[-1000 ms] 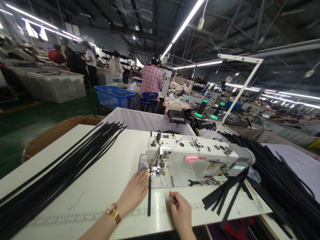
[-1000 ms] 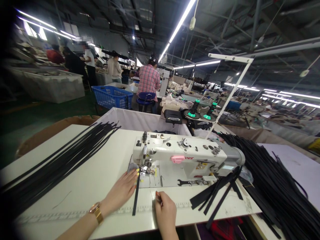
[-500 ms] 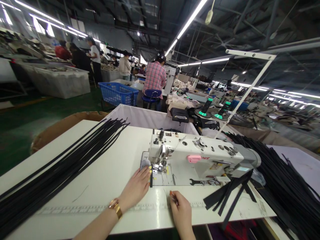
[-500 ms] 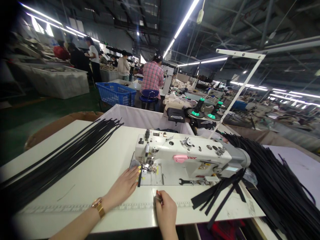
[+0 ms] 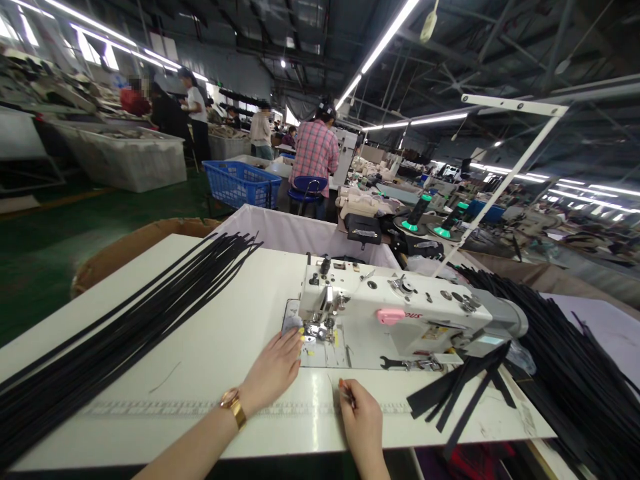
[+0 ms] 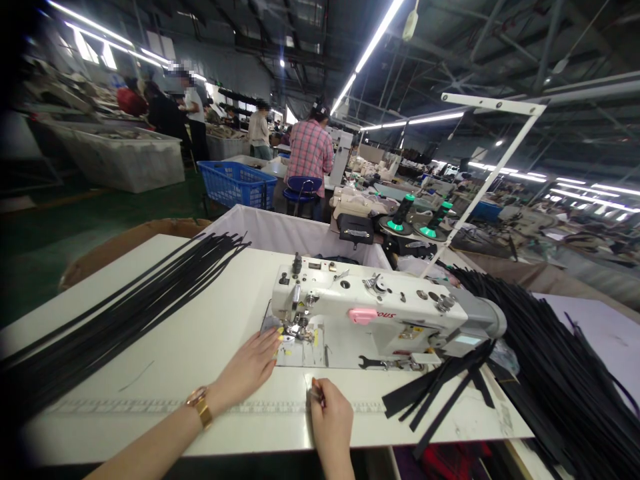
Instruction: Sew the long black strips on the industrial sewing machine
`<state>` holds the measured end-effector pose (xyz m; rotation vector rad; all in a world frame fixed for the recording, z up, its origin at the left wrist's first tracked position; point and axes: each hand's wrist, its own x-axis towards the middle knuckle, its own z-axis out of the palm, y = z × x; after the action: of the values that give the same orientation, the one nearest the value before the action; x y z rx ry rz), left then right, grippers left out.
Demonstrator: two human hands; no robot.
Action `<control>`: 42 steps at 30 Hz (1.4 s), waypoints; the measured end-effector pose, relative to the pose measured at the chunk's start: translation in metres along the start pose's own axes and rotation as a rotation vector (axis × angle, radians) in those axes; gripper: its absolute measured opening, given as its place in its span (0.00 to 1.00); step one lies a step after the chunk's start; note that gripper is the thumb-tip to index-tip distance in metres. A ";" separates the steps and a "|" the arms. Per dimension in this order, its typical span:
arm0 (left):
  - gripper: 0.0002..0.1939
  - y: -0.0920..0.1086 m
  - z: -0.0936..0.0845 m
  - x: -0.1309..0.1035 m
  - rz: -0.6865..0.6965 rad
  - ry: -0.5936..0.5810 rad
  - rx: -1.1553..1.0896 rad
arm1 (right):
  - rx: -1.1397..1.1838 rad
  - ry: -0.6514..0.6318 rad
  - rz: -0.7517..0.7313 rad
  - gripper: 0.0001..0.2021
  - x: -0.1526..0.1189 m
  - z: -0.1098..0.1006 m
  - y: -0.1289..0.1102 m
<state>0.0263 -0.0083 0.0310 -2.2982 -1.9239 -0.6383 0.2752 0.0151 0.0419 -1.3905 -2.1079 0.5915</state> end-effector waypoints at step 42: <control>0.22 -0.028 0.037 -0.012 0.173 0.103 0.049 | -0.092 0.140 0.001 0.09 -0.020 -0.048 0.004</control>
<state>0.0083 -0.0017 -0.0128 -2.3202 -1.6557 -0.6679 0.3154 0.0011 0.0720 -1.4392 -2.0451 0.3893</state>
